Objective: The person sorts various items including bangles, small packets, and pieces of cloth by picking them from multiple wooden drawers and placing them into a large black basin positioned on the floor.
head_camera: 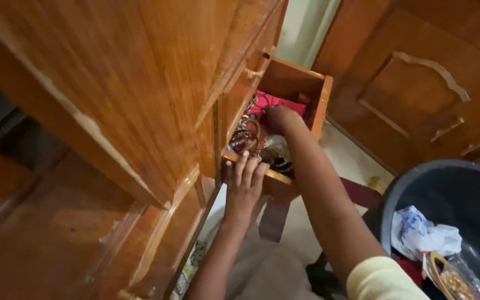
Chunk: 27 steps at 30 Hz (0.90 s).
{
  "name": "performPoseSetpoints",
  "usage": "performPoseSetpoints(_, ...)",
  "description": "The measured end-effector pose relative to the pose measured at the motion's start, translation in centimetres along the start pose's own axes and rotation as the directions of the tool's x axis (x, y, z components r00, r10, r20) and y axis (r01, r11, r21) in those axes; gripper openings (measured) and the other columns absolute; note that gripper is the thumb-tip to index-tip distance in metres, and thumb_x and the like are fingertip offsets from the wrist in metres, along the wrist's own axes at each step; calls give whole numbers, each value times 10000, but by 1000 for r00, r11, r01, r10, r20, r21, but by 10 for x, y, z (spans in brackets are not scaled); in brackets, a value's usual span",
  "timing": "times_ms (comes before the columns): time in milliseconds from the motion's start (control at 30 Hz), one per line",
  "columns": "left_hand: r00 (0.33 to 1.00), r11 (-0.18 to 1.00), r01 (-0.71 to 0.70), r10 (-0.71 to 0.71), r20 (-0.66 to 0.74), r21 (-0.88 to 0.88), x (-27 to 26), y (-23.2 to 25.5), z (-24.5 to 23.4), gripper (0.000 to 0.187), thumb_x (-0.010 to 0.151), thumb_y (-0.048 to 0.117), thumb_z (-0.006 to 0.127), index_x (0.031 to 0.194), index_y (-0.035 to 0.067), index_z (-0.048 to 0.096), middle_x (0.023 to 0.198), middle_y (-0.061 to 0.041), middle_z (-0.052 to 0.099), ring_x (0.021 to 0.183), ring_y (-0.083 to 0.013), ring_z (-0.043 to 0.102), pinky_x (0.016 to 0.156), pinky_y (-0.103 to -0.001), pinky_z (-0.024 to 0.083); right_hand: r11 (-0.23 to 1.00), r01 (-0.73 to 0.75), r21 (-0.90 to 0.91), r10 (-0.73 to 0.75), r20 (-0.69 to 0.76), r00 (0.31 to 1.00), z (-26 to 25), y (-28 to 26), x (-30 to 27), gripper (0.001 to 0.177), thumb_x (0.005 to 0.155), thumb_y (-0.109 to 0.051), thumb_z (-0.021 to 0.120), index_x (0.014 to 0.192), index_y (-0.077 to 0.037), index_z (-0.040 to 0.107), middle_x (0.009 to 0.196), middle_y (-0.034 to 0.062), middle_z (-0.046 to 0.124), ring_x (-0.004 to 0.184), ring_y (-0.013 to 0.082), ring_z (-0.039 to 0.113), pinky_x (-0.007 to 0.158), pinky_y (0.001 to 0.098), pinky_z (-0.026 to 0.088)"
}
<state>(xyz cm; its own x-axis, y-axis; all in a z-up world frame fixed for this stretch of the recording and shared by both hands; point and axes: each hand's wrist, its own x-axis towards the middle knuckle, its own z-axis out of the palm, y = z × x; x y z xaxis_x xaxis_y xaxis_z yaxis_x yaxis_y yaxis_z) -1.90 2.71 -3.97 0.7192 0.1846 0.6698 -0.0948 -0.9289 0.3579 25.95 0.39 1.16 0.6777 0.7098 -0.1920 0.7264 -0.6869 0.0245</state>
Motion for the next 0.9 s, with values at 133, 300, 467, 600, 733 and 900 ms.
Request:
performPoseSetpoints(133,997,999,30,-28,66,-29,-5,4,-9,966,520,274,959,1349,150,478,1437,-68,451,1486,-345,315,1208,-683,227,999,-29,-41,27,-53,998,23,3,4,354,817,-299,751,1133,-143,713,1155,176,714,1079,359,693,857,491,569)
performPoseSetpoints(300,998,1000,22,-22,56,-8,1,14,-24,949,562,262,948,1372,137,470,1448,-87,449,1504,-362,304,1219,-665,220,992,-120,-44,105,-247,963,8,-6,-31,165,910,-220,682,1002,-126,782,1069,166,764,998,352,744,823,486,601)
performPoseSetpoints(467,995,999,9,-4,100,-49,8,13,-25,949,565,270,940,1368,109,461,1445,-130,435,1472,-400,288,1189,-676,180,938,232,258,-107,-423,900,-10,-2,-79,149,858,-181,714,980,-129,783,949,165,755,891,373,712,755,479,569)
performPoseSetpoints(600,1000,999,16,-16,21,39,6,11,-24,926,631,286,934,1413,112,468,1469,-108,451,1515,-377,292,1242,-638,192,902,319,290,-211,-347,914,-66,27,-131,163,762,-156,751,908,-84,763,865,170,757,789,327,759,758,406,606)
performPoseSetpoints(733,999,999,27,-28,34,43,6,18,-32,971,559,303,957,1375,86,478,1460,-131,456,1502,-393,289,1224,-651,180,896,323,304,-137,-502,854,-123,38,-237,160,827,-120,743,979,-71,747,906,153,763,819,320,741,757,402,583)
performPoseSetpoints(900,999,998,42,-43,3,54,8,28,-37,1020,520,290,967,1390,82,477,1511,-132,439,1509,-383,282,1228,-625,197,922,240,305,-65,-489,870,-148,62,-377,161,879,-123,722,1026,-56,728,933,120,765,830,266,750,763,376,579)
